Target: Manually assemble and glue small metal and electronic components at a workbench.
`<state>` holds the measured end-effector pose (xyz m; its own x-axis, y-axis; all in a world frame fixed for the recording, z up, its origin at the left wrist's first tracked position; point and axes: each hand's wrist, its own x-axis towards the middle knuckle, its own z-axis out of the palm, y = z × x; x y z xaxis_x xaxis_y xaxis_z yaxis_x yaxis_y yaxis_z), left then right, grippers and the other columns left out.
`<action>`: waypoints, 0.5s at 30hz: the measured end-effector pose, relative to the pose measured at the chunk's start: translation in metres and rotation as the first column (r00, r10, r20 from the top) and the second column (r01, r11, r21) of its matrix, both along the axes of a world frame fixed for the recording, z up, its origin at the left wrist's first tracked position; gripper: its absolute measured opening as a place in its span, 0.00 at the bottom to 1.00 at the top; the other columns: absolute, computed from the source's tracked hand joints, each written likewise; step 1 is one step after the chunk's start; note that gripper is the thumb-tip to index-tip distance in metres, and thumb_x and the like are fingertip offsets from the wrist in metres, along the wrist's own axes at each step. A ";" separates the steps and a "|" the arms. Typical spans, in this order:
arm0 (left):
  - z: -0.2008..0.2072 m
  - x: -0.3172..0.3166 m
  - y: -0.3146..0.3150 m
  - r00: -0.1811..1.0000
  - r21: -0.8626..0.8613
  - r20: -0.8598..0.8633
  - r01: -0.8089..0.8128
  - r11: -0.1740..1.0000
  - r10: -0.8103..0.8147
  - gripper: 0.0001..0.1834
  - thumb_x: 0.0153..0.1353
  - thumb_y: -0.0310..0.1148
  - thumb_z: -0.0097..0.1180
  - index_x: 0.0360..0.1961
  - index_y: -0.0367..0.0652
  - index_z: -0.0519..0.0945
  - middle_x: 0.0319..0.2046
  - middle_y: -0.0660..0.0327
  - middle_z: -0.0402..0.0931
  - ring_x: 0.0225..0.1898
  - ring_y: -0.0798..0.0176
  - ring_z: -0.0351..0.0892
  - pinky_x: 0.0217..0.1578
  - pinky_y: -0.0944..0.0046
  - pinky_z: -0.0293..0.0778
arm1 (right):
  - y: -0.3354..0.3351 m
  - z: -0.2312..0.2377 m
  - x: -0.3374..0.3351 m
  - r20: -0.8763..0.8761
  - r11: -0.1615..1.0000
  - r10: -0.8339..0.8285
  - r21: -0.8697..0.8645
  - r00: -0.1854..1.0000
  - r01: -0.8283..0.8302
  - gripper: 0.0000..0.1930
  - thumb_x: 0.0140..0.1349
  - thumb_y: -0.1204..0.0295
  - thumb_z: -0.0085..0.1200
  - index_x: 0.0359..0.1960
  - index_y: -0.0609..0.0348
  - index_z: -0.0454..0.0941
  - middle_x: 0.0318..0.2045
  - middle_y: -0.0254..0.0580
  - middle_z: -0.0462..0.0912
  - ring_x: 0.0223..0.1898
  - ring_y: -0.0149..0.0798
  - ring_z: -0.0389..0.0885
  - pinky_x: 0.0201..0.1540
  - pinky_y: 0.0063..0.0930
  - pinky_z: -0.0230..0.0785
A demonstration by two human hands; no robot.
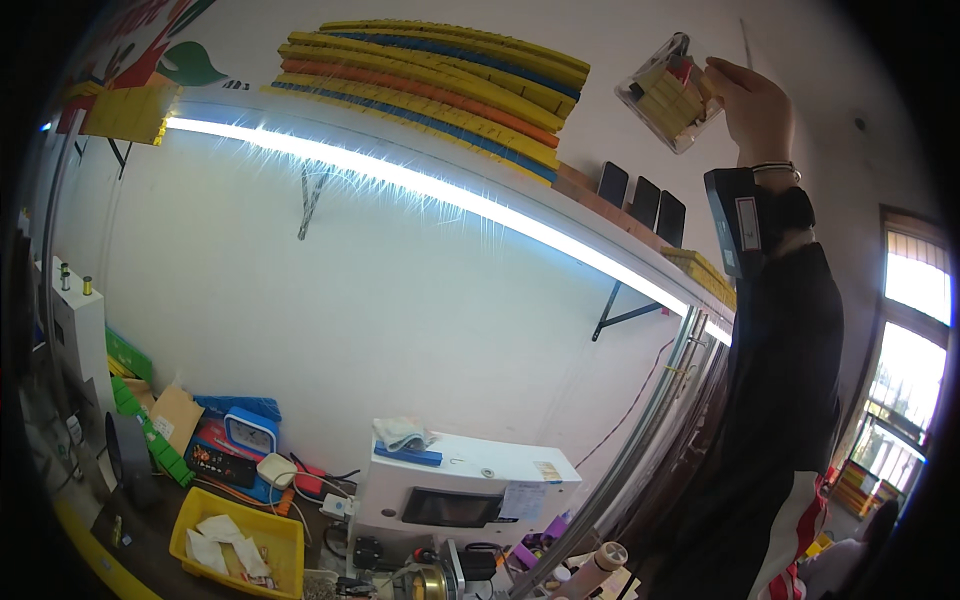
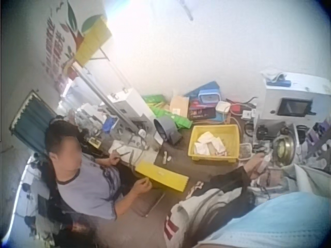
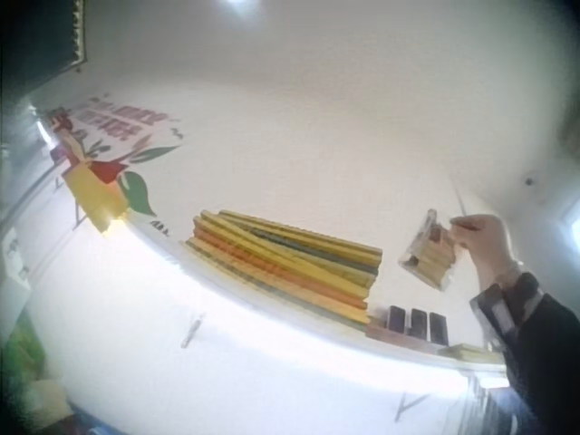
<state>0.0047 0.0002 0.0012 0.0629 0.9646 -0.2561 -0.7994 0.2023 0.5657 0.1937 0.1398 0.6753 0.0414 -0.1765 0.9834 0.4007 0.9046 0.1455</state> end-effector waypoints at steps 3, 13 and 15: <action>0.003 0.002 -0.001 1.000 -0.067 0.003 -0.022 0.998 0.022 0.04 0.60 0.25 0.49 0.30 0.47 0.73 0.18 0.69 0.69 0.16 0.72 0.69 0.16 0.71 0.65 | -0.005 0.008 -0.008 0.033 0.983 0.181 0.005 0.983 -0.182 0.12 0.52 0.67 0.60 0.38 0.52 0.84 0.30 0.30 0.84 0.31 0.22 0.78 0.34 0.14 0.69; -0.029 -0.005 0.012 1.000 0.057 0.002 0.001 0.998 -0.001 0.05 0.59 0.23 0.48 0.30 0.47 0.73 0.18 0.69 0.69 0.17 0.71 0.70 0.16 0.71 0.65 | -0.014 0.001 -0.026 0.061 0.992 0.080 0.090 0.995 -0.085 0.11 0.53 0.66 0.59 0.39 0.51 0.84 0.29 0.29 0.83 0.29 0.20 0.76 0.31 0.13 0.66; -0.028 -0.005 0.012 0.999 -0.030 0.030 -0.023 0.999 0.024 0.05 0.58 0.23 0.47 0.30 0.47 0.73 0.18 0.69 0.69 0.17 0.71 0.70 0.17 0.71 0.65 | -0.017 0.000 -0.022 0.049 0.991 0.104 0.076 0.993 -0.107 0.11 0.53 0.66 0.59 0.39 0.50 0.84 0.30 0.29 0.83 0.30 0.20 0.76 0.32 0.13 0.67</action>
